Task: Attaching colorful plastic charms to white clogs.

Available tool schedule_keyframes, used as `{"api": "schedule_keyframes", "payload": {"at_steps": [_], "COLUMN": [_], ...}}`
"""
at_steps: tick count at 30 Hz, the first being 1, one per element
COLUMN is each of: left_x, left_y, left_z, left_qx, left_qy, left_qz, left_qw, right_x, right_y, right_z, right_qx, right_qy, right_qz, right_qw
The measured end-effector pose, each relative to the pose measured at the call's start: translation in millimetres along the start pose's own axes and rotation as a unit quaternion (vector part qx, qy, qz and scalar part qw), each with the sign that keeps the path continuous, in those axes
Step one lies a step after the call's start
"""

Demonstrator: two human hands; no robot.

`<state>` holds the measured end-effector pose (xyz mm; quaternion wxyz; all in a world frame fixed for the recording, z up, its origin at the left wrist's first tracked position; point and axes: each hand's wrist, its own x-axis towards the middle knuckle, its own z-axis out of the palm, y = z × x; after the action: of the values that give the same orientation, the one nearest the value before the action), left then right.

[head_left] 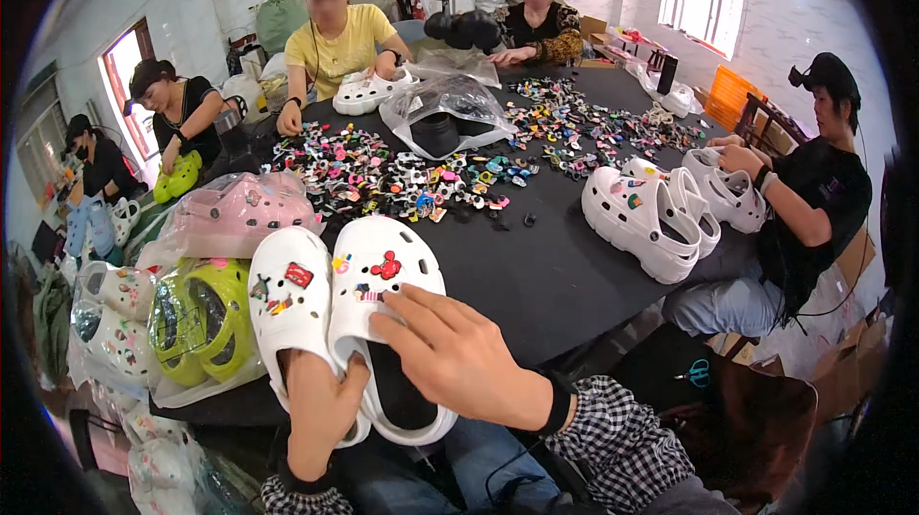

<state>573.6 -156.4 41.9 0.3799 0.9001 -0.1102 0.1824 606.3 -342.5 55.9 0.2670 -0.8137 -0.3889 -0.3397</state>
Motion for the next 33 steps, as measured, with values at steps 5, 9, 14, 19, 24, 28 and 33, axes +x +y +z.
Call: {"api": "schedule_keyframes", "payload": {"at_steps": [5, 9, 14, 19, 24, 28, 33], "left_x": [-40.5, -104.6, -123.0, -98.2, -20.4, 18.6, 26.1], "left_y": [18.5, 40.1, 57.0, 61.5, 19.0, -15.3, -45.6], "left_z": [-24.6, -34.1, -40.2, -48.5, -32.0, -11.5, -8.7], "left_qx": [-0.041, 0.014, 0.066, 0.056, 0.048, 0.121, 0.039], "left_qy": [-0.094, -0.139, -0.182, -0.090, -0.064, -0.127, -0.164], "left_qz": [-0.021, -0.120, -0.229, -0.125, 0.012, -0.066, -0.020], "left_qw": [0.995, 0.983, 0.954, 0.987, 0.997, 0.982, 0.985], "right_x": [-15.6, -34.3, -44.2, -18.6, -4.5, -8.4, -14.3], "right_y": [-39.7, -73.3, -78.8, -69.9, -22.7, 20.0, 51.3], "right_z": [-33.0, -68.6, -64.1, -61.4, -26.0, 11.7, 19.6], "right_qx": [-0.022, 0.018, 0.054, 0.037, -0.003, 0.032, 0.304], "right_qy": [-0.077, -0.181, -0.166, -0.119, -0.057, -0.063, -0.081], "right_qz": [-0.022, -0.038, -0.060, -0.069, -0.046, -0.018, 0.050], "right_qw": [0.997, 0.983, 0.983, 0.990, 0.997, 0.997, 0.948]}}
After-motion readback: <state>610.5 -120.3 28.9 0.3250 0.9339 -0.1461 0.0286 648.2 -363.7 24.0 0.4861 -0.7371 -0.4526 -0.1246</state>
